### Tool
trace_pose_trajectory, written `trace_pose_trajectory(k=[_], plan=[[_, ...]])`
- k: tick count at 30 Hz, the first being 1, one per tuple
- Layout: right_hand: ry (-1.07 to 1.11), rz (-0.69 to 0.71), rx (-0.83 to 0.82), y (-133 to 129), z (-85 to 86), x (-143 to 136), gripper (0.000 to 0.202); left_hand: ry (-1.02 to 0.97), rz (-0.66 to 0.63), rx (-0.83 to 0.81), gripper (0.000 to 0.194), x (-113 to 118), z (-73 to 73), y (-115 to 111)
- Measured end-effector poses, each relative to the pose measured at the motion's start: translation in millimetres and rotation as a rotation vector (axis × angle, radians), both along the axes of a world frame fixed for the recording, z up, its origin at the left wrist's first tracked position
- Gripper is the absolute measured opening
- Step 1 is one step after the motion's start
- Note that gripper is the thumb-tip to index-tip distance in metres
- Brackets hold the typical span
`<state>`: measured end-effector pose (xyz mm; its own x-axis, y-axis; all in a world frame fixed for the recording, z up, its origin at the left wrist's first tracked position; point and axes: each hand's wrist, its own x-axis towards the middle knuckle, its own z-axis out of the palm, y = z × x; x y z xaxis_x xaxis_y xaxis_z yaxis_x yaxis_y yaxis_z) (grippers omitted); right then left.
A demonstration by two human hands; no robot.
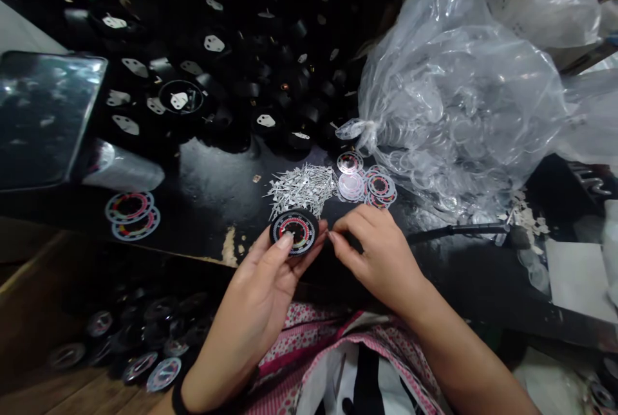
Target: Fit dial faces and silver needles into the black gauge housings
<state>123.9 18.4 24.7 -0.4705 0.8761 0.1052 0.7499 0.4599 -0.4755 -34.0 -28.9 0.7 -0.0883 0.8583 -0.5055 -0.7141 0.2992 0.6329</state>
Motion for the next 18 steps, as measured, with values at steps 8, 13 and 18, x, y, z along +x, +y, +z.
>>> trace_pose_trajectory(k=[8, 13, 18], plan=[[0.382, -0.025, -0.172, -8.1, 9.8, 4.5, 0.011, 0.145, -0.089, -0.019, 0.027, 10.4, 0.9, 5.5], [0.286, -0.052, -0.164, -10.5, 11.7, 3.3, 0.012, 0.232, -0.216, 0.052, 0.030, 15.6, -6.3, 1.5], [0.300, -0.074, -0.201, -11.4, 14.6, 5.2, 0.012, 0.345, -0.271, 0.106, 0.033, 12.4, -3.3, -0.5]])
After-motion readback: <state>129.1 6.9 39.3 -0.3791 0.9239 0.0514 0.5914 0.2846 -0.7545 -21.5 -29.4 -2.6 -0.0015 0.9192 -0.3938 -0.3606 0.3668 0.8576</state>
